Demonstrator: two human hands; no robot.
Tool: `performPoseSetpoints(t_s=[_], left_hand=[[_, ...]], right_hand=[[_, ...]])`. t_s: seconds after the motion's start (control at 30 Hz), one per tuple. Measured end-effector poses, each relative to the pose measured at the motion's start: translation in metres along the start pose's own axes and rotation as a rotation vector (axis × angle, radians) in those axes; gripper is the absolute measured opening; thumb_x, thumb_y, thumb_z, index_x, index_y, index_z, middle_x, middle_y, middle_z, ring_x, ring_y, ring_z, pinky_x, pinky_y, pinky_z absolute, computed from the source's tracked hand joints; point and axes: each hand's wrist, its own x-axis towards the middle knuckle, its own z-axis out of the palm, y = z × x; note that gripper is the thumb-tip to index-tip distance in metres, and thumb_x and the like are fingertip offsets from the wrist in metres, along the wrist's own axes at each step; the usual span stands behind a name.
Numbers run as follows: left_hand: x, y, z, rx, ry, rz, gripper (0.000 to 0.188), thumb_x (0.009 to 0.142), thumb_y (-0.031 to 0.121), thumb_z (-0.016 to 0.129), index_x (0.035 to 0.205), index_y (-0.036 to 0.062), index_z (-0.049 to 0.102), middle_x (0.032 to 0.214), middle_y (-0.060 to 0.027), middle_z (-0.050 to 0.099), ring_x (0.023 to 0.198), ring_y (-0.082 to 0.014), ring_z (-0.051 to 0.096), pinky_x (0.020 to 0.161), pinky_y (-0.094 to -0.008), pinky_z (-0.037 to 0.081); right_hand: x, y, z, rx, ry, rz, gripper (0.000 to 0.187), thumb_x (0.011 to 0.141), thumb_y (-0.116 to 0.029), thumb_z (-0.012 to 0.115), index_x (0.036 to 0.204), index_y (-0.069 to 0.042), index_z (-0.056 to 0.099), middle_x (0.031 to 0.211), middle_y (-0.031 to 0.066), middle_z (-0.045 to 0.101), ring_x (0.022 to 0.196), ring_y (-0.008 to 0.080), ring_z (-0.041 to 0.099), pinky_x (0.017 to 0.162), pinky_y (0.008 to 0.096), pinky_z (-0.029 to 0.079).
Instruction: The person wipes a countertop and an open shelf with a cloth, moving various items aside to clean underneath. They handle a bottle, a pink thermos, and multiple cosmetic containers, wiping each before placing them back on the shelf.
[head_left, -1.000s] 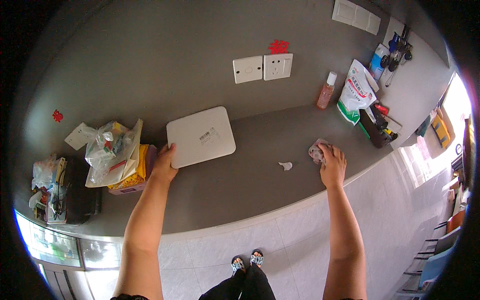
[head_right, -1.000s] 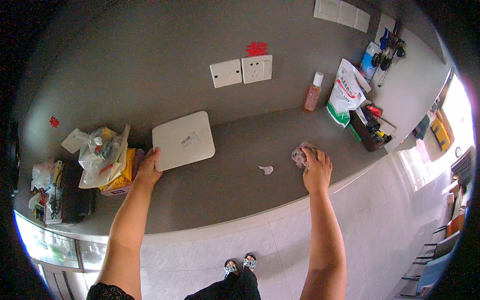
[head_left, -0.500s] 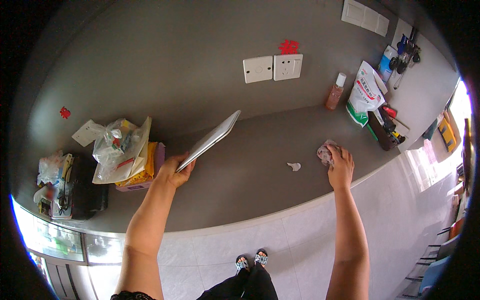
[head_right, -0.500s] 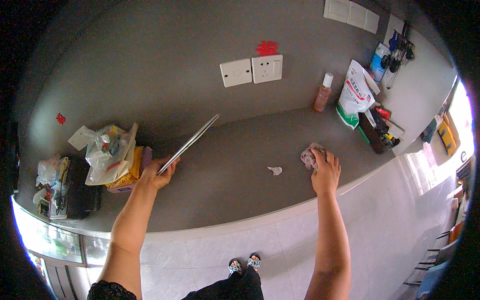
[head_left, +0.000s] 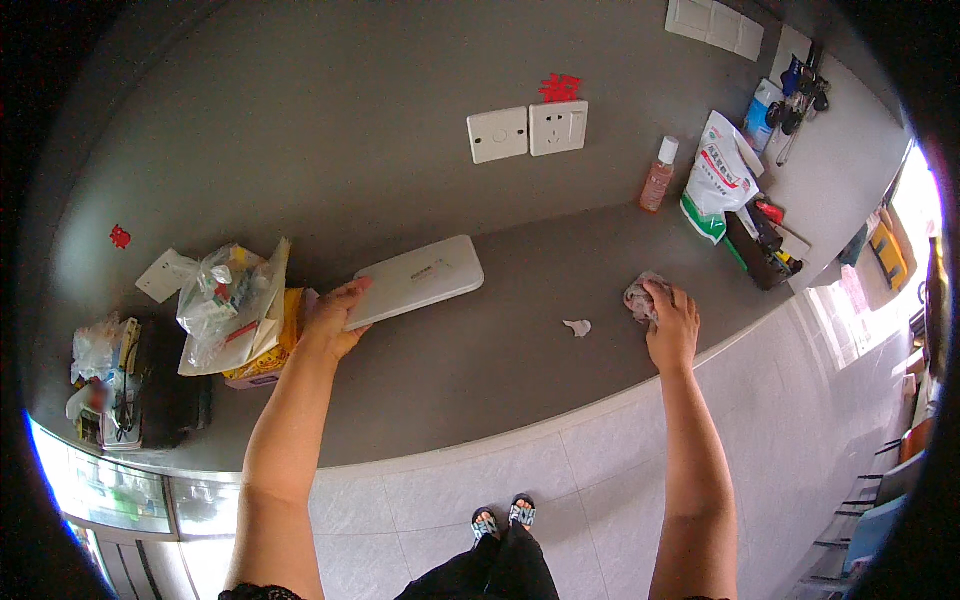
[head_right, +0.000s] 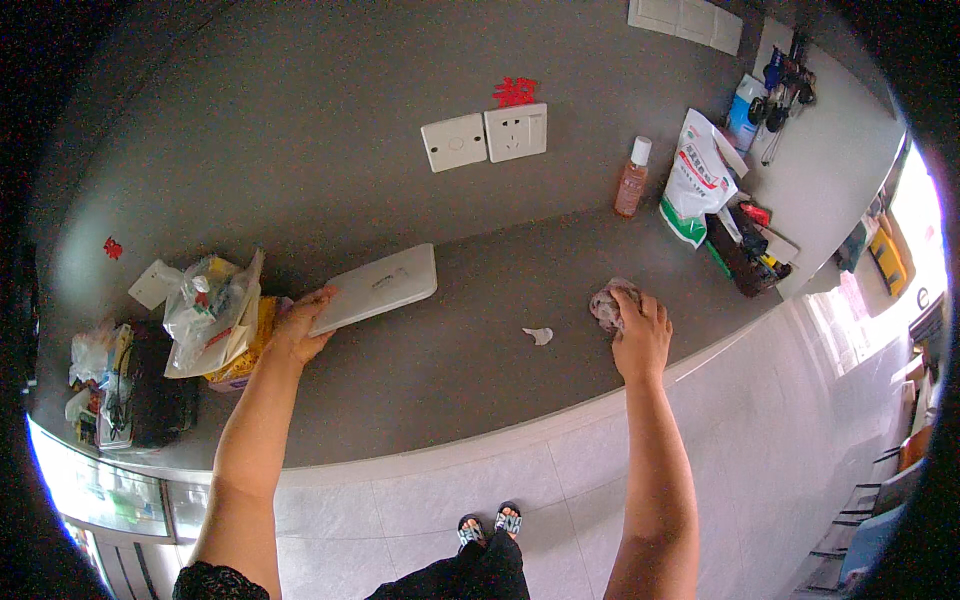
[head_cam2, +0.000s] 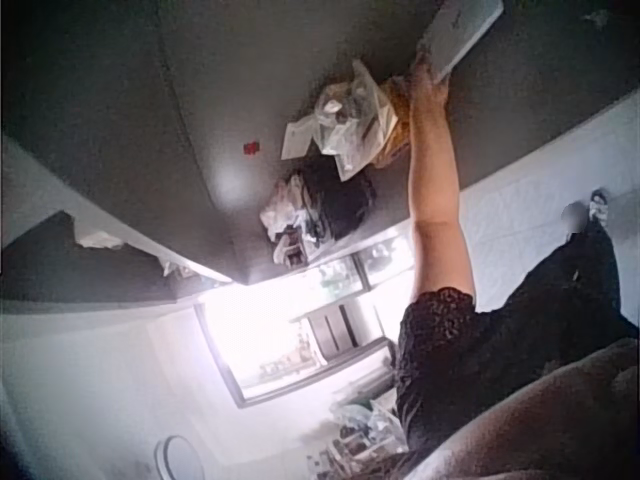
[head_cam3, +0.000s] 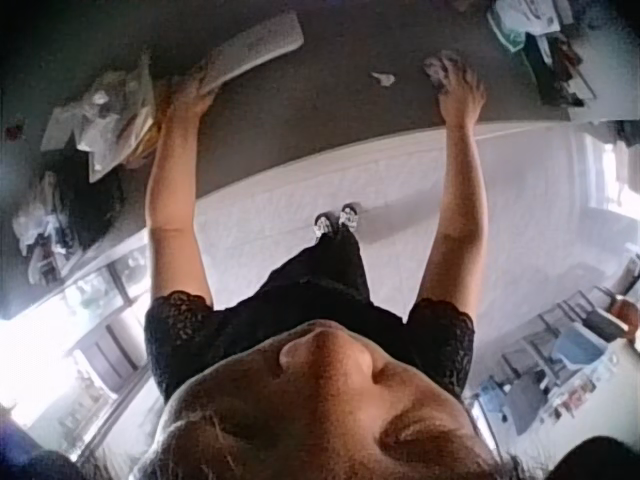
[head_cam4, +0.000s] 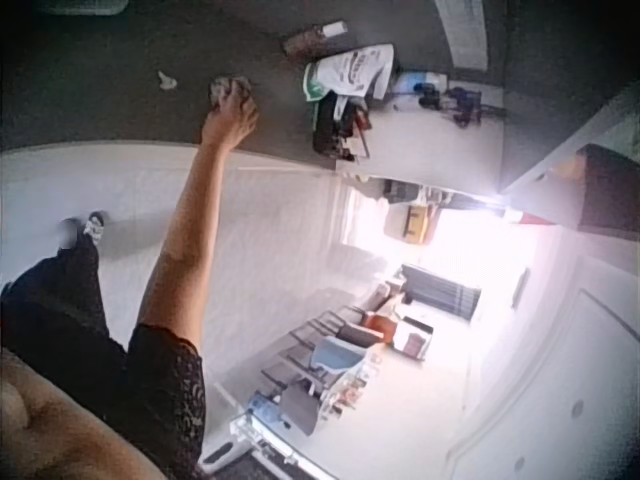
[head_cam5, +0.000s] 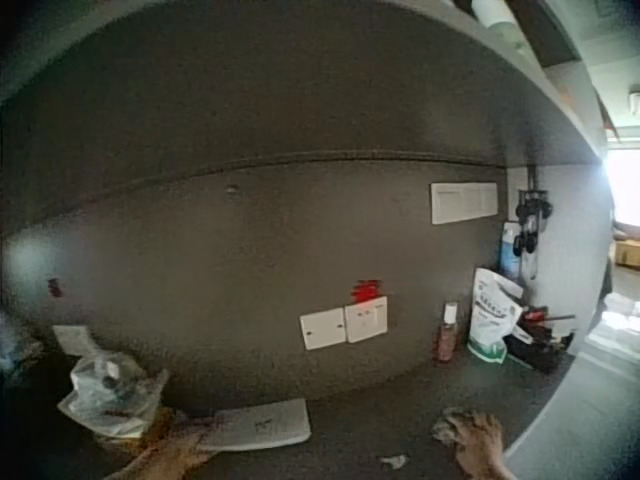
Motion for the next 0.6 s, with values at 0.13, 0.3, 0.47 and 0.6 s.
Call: performPoseSetpoints(t_s=[0.13, 0.3, 0.47, 0.6], left_hand=[[0.016, -0.011, -0.010, 0.033, 0.025, -0.051, 0.022, 0.095, 0.015, 0.058, 0.115, 0.0139, 0.067, 0.125, -0.0030, 0.060, 0.116, -0.0199, 0.051, 0.097, -0.0379, 0.044], [0.011, -0.014, -0.015, 0.060, -0.019, -0.046, 0.024, 0.093, 0.019, 0.063, 0.117, 0.0146, 0.067, 0.125, -0.0019, 0.060, 0.112, -0.0182, 0.052, 0.097, -0.0350, 0.043], [-0.004, -0.006, -0.005, 0.104, 0.039, 0.015, 0.024, 0.093, 0.017, 0.063, 0.117, 0.0141, 0.066, 0.120, -0.0043, 0.063, 0.112, -0.0185, 0.056, 0.089, -0.0374, 0.047], [-0.005, -0.008, -0.016, 0.265, -0.092, 0.283, 0.032, 0.090, 0.018, 0.068, 0.121, 0.0152, 0.065, 0.116, -0.0034, 0.065, 0.108, -0.0165, 0.058, 0.087, -0.0362, 0.047]], right_hand=[[0.001, -0.008, -0.006, -0.001, -0.019, 0.006, 0.065, 0.072, 0.005, 0.064, 0.128, -0.028, 0.059, 0.127, 0.0082, 0.053, 0.118, 0.0335, 0.050, 0.099, 0.0460, 0.042], [0.000, -0.004, -0.003, 0.008, -0.017, 0.017, 0.066, 0.072, 0.005, 0.065, 0.128, -0.028, 0.058, 0.128, 0.0081, 0.053, 0.119, 0.0331, 0.049, 0.099, 0.0461, 0.041], [0.000, -0.001, -0.001, 0.006, -0.046, 0.032, 0.065, 0.070, 0.004, 0.067, 0.128, -0.026, 0.059, 0.130, 0.0082, 0.052, 0.122, 0.0325, 0.048, 0.100, 0.0457, 0.041], [0.001, -0.006, -0.004, -0.003, -0.034, 0.034, 0.067, 0.070, 0.006, 0.065, 0.128, -0.027, 0.058, 0.130, 0.0082, 0.052, 0.121, 0.0327, 0.049, 0.101, 0.0453, 0.041]])
